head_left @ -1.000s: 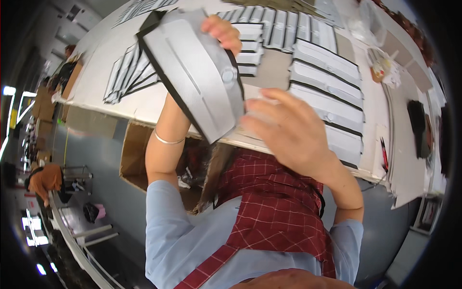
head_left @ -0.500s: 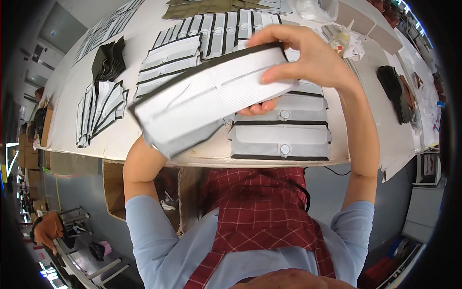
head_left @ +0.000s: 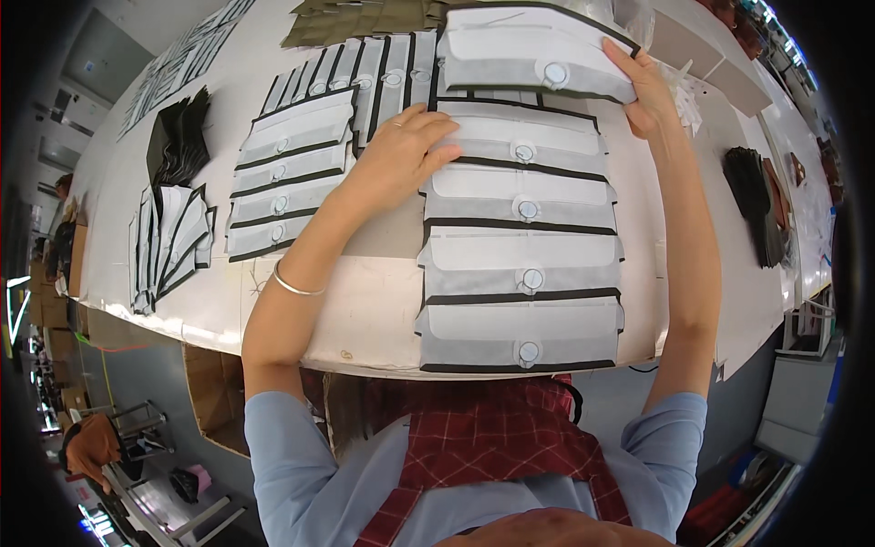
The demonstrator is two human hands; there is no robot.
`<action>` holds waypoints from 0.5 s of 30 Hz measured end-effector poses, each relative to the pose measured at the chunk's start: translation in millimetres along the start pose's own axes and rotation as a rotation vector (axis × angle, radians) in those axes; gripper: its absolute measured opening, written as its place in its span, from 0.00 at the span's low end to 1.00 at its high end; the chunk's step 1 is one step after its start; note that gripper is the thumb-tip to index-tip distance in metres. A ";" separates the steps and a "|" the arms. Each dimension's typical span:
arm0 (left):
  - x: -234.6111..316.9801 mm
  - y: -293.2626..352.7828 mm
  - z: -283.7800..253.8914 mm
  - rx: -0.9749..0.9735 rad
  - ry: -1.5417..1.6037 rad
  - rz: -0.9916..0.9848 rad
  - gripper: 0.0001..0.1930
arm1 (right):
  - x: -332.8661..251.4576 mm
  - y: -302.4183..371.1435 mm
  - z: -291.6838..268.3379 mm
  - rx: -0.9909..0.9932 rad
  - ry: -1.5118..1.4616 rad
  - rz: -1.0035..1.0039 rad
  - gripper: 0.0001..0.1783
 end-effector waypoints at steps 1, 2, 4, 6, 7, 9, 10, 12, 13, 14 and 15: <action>1.8 3.0 -1.8 -0.047 0.000 -0.041 0.25 | 4.2 -1.7 -4.9 0.065 -0.047 -0.010 0.16; 3.8 3.4 -2.3 -0.047 0.005 -0.034 0.25 | 9.2 -4.8 -10.0 0.080 -0.082 0.026 0.17; 7.6 2.7 -2.4 -0.045 0.011 -0.018 0.26 | 15.0 -11.1 -22.8 0.107 -0.154 0.095 0.19; 13.0 4.7 -4.1 -0.042 -0.023 -0.024 0.27 | 25.9 -13.3 -20.1 0.023 -0.018 0.158 0.20; 14.6 4.7 -5.2 -0.040 -0.038 -0.023 0.28 | 32.3 -12.3 -20.0 -0.017 0.050 0.187 0.21; 15.2 3.6 -7.9 -0.054 -0.031 -0.018 0.28 | 50.0 -10.4 -23.2 -0.064 0.205 0.265 0.20; 15.3 3.8 -8.1 -0.060 -0.027 -0.015 0.28 | 52.5 -11.8 -25.8 -0.064 0.288 0.209 0.20; 14.7 5.5 -4.8 -0.018 -0.065 0.007 0.28 | 52.9 -12.7 -29.8 -0.064 0.457 0.094 0.19; 15.0 5.6 -5.1 0.001 -0.090 0.017 0.29 | 51.7 -10.8 -28.2 -0.029 0.454 0.114 0.17; 15.2 5.5 -5.7 -0.007 -0.092 0.013 0.29 | 53.8 -13.5 -31.0 -0.040 0.419 0.115 0.18; 15.6 5.1 -6.7 -0.014 -0.094 0.010 0.29 | 57.4 -18.6 -36.6 -0.050 0.386 0.116 0.18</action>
Point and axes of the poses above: each hand's wrist, its own y-axis away from the middle knuckle, its own z-axis out of the palm, x = y × z, the point moved 7 cm from there along -y, towards the middle knuckle, and after that the axes turned 14 degrees about -y, right-handed, at the moved point
